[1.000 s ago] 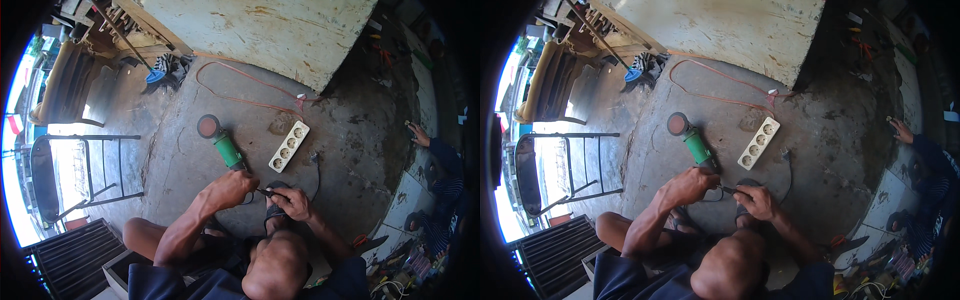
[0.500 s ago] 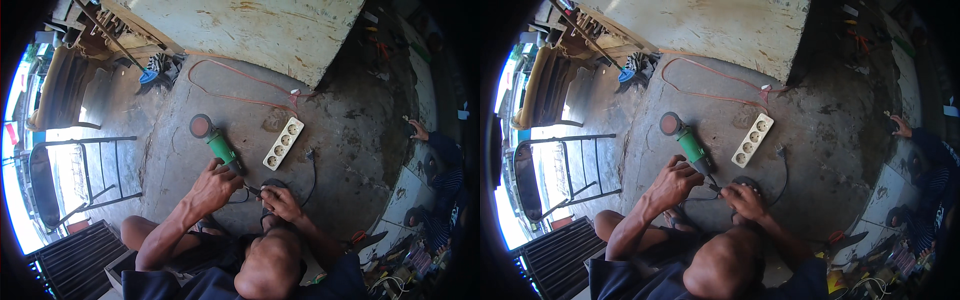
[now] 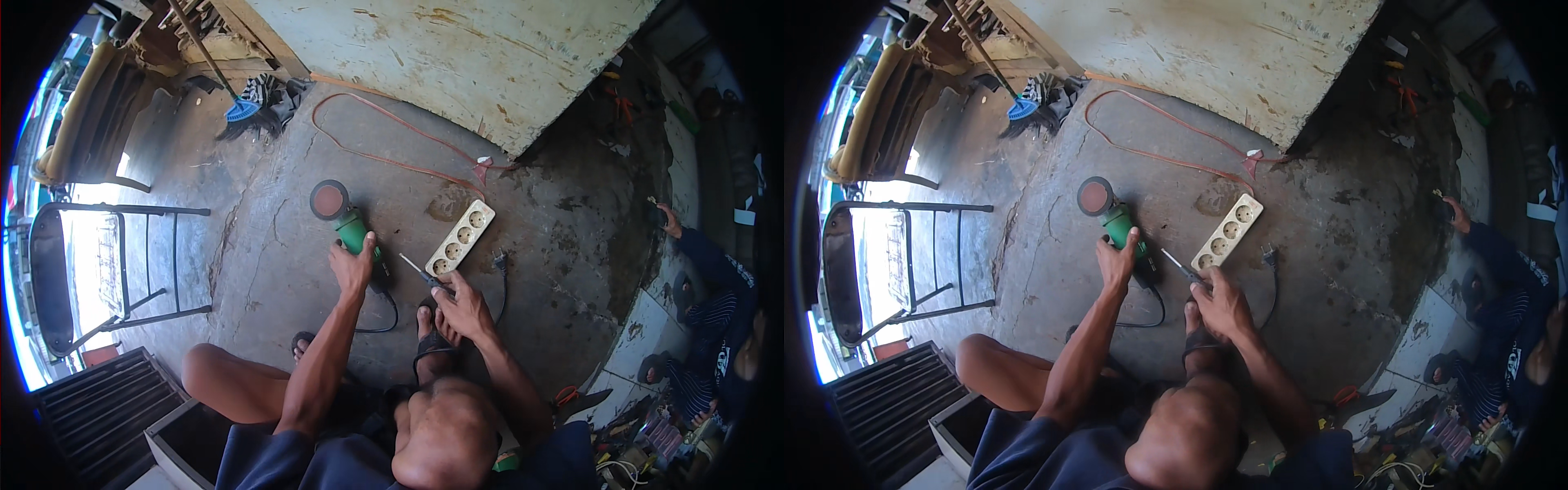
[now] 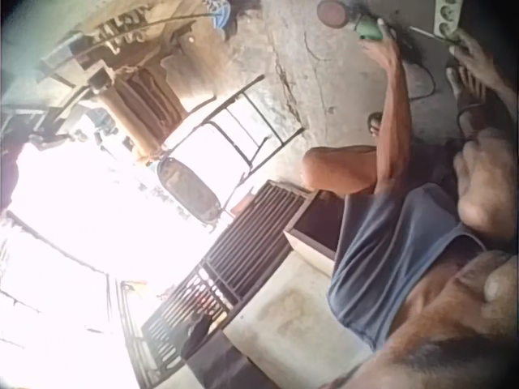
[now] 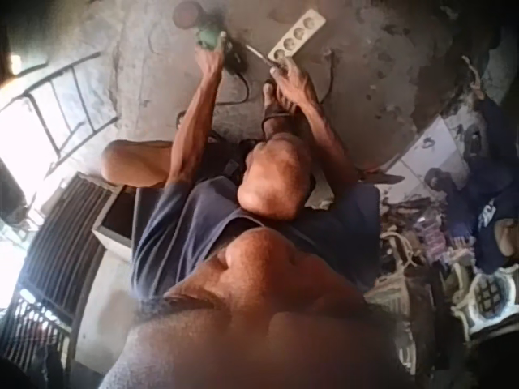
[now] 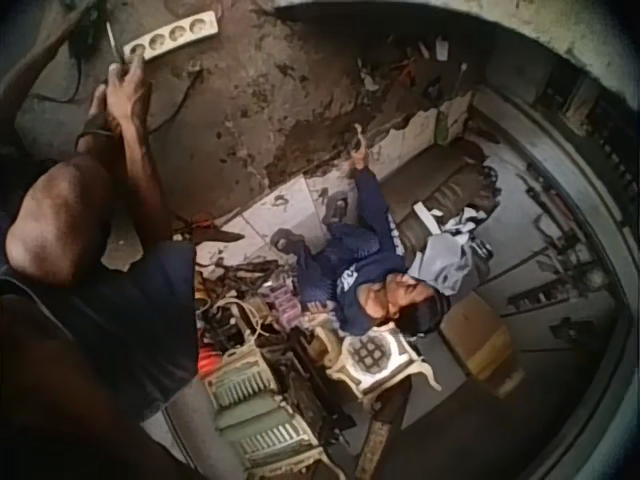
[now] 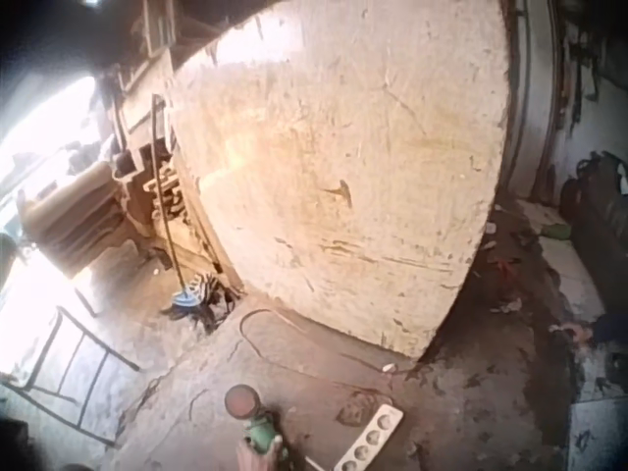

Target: The person uses a screwdriver to work on a power strip and then uses an angle grinder to sand or polish the frame of a folding chair.

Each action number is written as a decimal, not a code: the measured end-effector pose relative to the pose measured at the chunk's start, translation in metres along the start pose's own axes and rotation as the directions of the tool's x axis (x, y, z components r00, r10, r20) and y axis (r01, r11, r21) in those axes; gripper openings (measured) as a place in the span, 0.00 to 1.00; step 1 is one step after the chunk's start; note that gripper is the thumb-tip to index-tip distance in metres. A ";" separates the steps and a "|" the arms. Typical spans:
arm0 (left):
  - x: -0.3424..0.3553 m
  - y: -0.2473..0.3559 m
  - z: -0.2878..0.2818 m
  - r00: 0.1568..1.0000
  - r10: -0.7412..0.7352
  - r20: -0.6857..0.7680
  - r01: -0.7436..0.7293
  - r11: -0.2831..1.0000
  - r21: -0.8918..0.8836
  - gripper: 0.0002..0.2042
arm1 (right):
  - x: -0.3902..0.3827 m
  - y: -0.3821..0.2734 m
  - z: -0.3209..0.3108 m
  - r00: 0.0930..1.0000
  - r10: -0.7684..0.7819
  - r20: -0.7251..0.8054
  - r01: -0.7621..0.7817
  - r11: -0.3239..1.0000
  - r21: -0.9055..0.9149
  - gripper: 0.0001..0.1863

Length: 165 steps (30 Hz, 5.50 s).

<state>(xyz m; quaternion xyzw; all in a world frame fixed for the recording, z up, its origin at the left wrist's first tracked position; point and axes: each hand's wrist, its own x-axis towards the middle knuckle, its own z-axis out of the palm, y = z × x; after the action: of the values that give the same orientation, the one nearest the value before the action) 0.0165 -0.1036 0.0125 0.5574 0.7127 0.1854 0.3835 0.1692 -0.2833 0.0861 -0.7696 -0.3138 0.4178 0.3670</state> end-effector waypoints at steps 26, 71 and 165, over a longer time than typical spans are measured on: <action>0.012 -0.060 0.009 0.911 0.091 0.403 0.176 0.797 -0.578 0.20 | 0.032 -0.067 0.027 0.985 -0.071 0.159 0.137 0.881 -0.453 0.16; 0.012 -0.045 -0.001 0.929 0.035 0.369 0.093 0.942 -0.324 0.30 | 0.063 -0.107 0.063 0.898 -0.069 0.435 0.440 0.208 -0.874 0.12; 0.028 -0.073 0.003 0.822 0.099 0.561 0.407 0.587 -0.700 0.20 | 0.082 -0.073 0.086 0.832 -0.205 0.515 0.523 0.600 -0.606 0.15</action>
<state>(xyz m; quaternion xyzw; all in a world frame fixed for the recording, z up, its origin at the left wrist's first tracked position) -0.0316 -0.1004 -0.0492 0.2876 0.4608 0.2804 0.7914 0.1183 -0.1530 0.0796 -0.6666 -0.6731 0.3178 0.0396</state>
